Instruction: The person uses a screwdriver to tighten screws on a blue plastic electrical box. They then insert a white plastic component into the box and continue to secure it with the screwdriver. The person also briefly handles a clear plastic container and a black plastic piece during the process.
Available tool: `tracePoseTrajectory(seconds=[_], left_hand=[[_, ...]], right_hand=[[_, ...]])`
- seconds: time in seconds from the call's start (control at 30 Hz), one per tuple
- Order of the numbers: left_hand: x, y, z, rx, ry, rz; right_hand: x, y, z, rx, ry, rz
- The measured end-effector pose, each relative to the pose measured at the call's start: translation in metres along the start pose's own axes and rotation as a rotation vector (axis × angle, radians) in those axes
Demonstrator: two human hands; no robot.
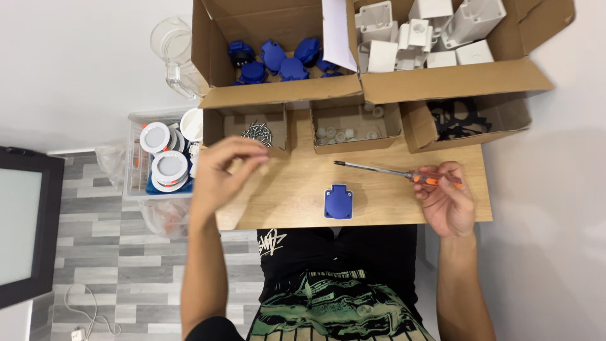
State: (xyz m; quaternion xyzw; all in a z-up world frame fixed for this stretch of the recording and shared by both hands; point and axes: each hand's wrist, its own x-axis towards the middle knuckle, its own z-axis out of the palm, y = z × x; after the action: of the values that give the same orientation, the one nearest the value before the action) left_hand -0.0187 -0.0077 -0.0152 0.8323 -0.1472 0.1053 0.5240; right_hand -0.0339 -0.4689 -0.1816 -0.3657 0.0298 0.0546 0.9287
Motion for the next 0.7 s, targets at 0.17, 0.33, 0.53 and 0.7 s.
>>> tracePoseTrajectory(seconds=[0.17,0.33,0.53,0.7], left_hand=[[-0.037,-0.014,0.072,-0.240,0.068,-0.012],[-0.040,-0.014,0.114,-0.460,0.146,-0.105],[-0.037,-0.023,0.124,-0.483,0.201,-0.108],[-0.037,-0.028,0.127,-0.472,0.203,-0.101]], right_hand=[[0.001,0.000,-0.001,-0.001,-0.006,0.006],[0.001,0.000,0.001,-0.027,-0.019,-0.006],[0.000,0.003,0.000,-0.072,-0.036,-0.029],[0.000,0.004,0.007,-0.116,-0.040,-0.041]])
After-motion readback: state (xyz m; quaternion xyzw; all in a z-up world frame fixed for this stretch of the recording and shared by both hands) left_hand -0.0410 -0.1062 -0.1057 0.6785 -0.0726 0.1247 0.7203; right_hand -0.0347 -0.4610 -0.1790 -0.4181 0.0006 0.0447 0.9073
